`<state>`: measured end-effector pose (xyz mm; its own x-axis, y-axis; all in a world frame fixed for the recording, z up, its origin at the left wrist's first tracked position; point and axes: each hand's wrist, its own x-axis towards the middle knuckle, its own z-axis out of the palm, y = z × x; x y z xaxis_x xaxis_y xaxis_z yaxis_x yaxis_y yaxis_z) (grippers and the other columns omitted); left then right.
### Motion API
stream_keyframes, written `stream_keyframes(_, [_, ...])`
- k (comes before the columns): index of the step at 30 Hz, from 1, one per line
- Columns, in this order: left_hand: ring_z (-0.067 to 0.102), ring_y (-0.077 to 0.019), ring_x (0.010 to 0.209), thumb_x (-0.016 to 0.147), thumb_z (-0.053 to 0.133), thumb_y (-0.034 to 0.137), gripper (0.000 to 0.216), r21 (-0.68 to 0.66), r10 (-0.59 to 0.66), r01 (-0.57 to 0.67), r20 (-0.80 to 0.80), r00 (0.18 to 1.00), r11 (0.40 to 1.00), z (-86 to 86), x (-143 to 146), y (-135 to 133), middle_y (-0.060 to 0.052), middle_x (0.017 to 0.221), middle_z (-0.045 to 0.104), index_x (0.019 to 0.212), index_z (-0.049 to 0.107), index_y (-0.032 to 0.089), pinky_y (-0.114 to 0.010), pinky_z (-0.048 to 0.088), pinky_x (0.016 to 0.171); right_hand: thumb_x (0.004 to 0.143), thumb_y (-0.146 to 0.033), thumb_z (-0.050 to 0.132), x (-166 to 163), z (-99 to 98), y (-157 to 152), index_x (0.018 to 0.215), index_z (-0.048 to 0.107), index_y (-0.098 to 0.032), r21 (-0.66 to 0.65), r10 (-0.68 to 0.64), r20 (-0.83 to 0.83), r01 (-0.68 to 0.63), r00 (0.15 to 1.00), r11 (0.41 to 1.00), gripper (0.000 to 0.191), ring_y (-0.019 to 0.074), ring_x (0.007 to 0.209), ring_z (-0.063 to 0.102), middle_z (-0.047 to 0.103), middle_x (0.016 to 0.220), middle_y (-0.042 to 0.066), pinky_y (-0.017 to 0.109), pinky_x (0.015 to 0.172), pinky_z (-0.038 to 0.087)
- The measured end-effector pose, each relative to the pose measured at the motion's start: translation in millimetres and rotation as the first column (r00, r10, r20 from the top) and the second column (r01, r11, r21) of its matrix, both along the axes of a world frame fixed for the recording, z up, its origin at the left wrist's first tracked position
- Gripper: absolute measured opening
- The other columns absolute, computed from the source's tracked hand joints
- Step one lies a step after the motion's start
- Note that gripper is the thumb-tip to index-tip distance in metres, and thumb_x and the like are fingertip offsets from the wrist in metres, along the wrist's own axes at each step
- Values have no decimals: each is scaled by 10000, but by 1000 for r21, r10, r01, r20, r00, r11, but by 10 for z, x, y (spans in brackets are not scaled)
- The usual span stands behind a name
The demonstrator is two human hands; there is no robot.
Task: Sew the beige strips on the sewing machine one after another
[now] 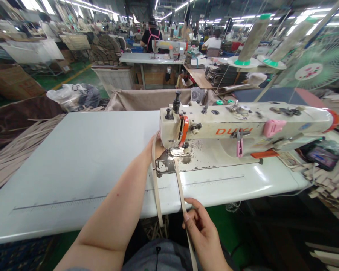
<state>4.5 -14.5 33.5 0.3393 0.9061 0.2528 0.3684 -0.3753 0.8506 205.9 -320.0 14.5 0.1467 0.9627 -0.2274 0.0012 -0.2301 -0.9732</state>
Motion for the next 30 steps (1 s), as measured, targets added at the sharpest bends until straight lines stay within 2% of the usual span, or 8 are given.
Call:
stream_keyframes(5, [727,-464,1488,906,840,340,492,-5,-9,10,34,999,1000,-42,-13,40,-158,1524,823,1378,846,201,-665,542,1362,1058,-785,767,5,3,32,1436,812,-202,46,42,77,-45,996,998,696,214,725,690,733,804,-3,305,737,603])
stream_keyframes(10, [743,-422,1463,928,826,325,437,-7,-6,6,-13,1000,1000,-33,-31,28,-139,1488,840,1347,850,202,-590,557,1359,1101,-701,737,7,38,98,1416,846,-207,92,83,135,-96,987,991,596,205,728,698,723,821,2,274,714,610])
stream_keyframes(13, [769,-408,1407,931,809,296,415,-24,28,-29,-51,998,999,-29,-29,24,-148,1439,853,1330,841,185,-588,569,1340,1111,-650,724,3,69,158,1395,861,-206,101,89,183,-109,979,989,545,204,719,686,706,817,2,266,690,599])
stream_keyframes(17, [766,-398,1397,940,800,295,391,-24,49,-50,-6,999,998,-26,3,5,-112,1429,856,1318,843,206,-541,603,1297,1118,-576,701,-13,113,235,1378,871,-195,116,91,244,-123,966,986,492,205,716,691,694,801,-3,266,712,614])
stream_keyframes(23, [796,-388,1252,933,757,266,208,-119,226,-227,-21,974,967,0,79,-75,-93,1246,890,1113,839,202,-534,659,1153,1125,-490,680,-53,151,300,1368,877,-198,158,87,295,-139,952,978,427,203,712,731,743,799,1,256,749,643])
stream_keyframes(30, [769,-368,1232,951,792,326,213,-140,280,-264,115,953,954,106,164,-143,-118,1190,897,1116,811,193,-521,658,1146,1119,-446,665,-106,176,338,1376,882,-171,169,64,345,-130,936,977,434,208,698,748,786,801,20,268,746,656])
